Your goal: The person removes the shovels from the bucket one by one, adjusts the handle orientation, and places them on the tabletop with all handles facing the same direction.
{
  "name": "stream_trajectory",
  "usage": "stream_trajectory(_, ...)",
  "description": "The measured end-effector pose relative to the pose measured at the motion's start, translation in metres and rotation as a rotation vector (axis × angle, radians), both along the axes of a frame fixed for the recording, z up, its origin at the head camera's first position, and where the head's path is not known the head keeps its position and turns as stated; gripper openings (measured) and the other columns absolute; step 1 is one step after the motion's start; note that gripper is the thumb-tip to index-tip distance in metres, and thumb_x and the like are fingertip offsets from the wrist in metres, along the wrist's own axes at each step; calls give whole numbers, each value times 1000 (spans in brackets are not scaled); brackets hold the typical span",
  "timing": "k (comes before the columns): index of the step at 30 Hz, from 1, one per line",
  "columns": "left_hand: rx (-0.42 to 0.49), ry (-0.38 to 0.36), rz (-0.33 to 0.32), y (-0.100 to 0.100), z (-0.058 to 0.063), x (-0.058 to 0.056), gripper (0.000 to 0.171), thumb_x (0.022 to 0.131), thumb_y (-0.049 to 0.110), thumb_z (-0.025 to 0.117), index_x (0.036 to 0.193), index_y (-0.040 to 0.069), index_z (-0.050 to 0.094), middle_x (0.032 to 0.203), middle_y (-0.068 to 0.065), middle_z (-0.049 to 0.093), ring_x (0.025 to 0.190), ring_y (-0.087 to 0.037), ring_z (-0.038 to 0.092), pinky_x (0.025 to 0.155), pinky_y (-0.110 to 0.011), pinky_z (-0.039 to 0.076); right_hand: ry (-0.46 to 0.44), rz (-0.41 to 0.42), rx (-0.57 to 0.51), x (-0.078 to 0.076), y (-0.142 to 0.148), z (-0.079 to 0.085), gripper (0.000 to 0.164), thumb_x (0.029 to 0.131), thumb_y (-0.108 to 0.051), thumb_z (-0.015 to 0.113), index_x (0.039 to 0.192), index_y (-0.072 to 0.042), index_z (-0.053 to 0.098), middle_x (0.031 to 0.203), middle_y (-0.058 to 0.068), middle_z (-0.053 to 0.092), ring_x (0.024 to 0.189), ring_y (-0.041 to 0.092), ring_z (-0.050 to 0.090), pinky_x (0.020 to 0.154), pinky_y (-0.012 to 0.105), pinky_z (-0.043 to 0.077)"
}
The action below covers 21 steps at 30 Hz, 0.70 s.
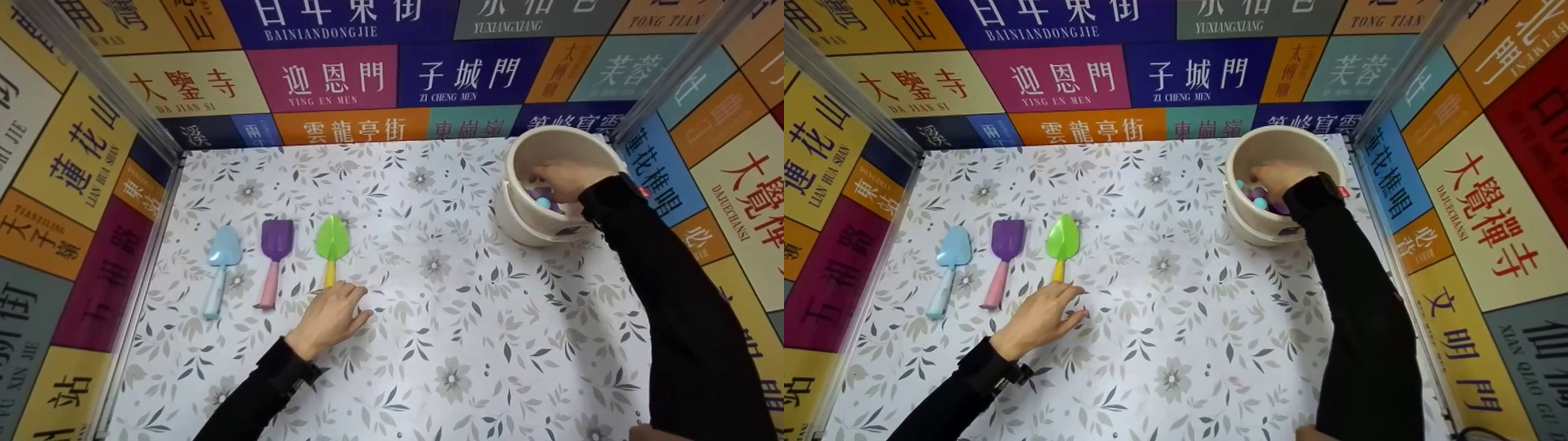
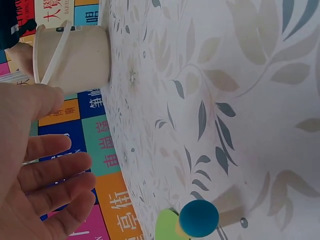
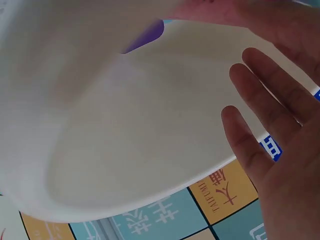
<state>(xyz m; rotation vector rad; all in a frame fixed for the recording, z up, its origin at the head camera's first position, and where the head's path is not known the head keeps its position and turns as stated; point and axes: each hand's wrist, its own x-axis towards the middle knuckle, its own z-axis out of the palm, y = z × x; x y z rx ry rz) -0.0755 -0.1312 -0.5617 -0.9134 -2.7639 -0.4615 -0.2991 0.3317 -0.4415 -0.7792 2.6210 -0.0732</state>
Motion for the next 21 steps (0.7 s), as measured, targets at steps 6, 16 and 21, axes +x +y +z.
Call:
stream_trajectory(6,2,8,-4,2,-5,-2,31,92,24,80,112,3,69,97,-9,74,89,-27,69,81,-39,60,-9,49,30,-4,-6,1,26,95,-3,69,121,0,69,118,28,69,113,47,65,106,61,50)
stream_trajectory(16,19,-22,1,7,-8,-5,35,92,27,82,115,4,70,103,-9,76,96,-28,71,86,-39,62,-33,77,20,-2,-9,0,20,91,6,63,106,-5,71,101,15,69,94,31,61,97,53,53)
stream_trajectory(21,20,-18,-11,10,-9,-5,34,92,27,81,114,4,70,100,-9,75,94,-28,70,86,-40,61,2,82,14,0,-7,-4,17,89,7,63,92,-9,66,87,9,63,84,25,55,85,44,47)
